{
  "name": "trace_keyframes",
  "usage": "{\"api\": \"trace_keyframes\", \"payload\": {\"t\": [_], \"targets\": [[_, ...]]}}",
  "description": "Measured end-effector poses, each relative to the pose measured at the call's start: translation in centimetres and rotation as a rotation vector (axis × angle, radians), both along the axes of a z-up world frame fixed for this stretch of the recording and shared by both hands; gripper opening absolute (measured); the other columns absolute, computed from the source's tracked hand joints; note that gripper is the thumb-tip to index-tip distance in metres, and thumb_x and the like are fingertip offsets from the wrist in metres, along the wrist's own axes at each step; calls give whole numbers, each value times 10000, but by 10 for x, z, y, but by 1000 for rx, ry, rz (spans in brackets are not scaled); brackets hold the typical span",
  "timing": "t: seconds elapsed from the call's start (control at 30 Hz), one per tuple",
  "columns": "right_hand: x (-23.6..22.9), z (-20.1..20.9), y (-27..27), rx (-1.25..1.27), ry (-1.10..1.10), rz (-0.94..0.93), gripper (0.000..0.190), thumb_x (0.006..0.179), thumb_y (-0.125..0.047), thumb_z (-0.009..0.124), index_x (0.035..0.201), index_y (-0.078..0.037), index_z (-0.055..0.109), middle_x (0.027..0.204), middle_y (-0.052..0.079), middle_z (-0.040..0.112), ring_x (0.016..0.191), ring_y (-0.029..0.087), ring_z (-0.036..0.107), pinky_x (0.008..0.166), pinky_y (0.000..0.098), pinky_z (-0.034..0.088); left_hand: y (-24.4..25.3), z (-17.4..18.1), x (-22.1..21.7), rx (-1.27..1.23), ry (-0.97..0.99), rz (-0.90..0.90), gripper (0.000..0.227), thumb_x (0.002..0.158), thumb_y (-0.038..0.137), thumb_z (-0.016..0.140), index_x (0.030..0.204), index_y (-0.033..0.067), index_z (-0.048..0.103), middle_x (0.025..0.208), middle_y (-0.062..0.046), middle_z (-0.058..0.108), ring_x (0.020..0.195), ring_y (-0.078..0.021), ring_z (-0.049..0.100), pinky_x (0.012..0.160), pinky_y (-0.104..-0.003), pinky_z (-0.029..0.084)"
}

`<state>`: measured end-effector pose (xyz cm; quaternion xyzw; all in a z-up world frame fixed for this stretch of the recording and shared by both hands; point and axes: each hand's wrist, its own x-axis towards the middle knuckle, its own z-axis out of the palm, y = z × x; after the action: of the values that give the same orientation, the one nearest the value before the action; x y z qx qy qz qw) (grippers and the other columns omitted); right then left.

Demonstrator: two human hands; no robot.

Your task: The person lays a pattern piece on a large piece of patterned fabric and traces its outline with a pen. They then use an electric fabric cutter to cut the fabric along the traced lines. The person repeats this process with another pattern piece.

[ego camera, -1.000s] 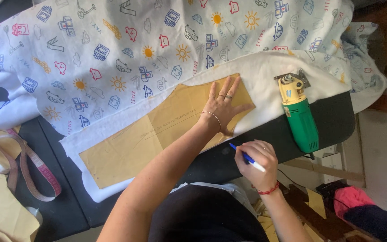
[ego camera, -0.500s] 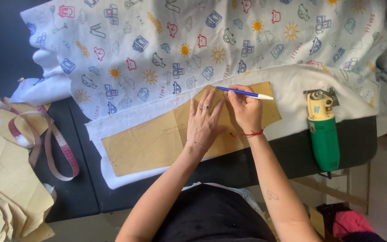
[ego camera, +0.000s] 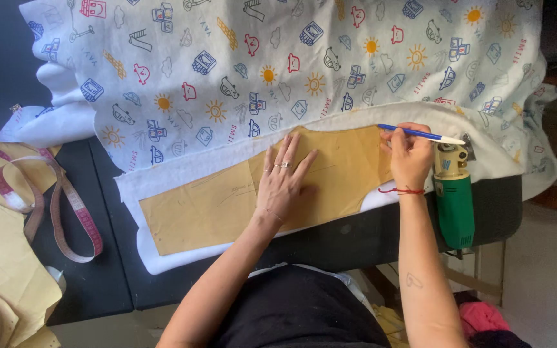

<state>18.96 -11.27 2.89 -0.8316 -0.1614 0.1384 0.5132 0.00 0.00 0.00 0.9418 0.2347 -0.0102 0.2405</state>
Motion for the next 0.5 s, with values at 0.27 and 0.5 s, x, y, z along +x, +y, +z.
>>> {"api": "trace_keyframes", "payload": {"t": [0.27,0.5], "targets": [[-81,13,38,58,-57,118,83,869,-59,513,948,-37,501,774,122,613,671,133,600,636,234,507,-1,-3,-145,167,-135,332,538,714,397,616,1204,270,434,1368,-32,310,1259,-166,299,1039,-434,121],[-242,14,129,86,184,765,137,832,-114,571,958,-82,615,848,111,642,809,172,620,657,286,506,6,12,-202,151,-70,682,747,662,442,664,1290,188,350,1404,-106,228,1297,-250,231,1034,-441,187]]}}
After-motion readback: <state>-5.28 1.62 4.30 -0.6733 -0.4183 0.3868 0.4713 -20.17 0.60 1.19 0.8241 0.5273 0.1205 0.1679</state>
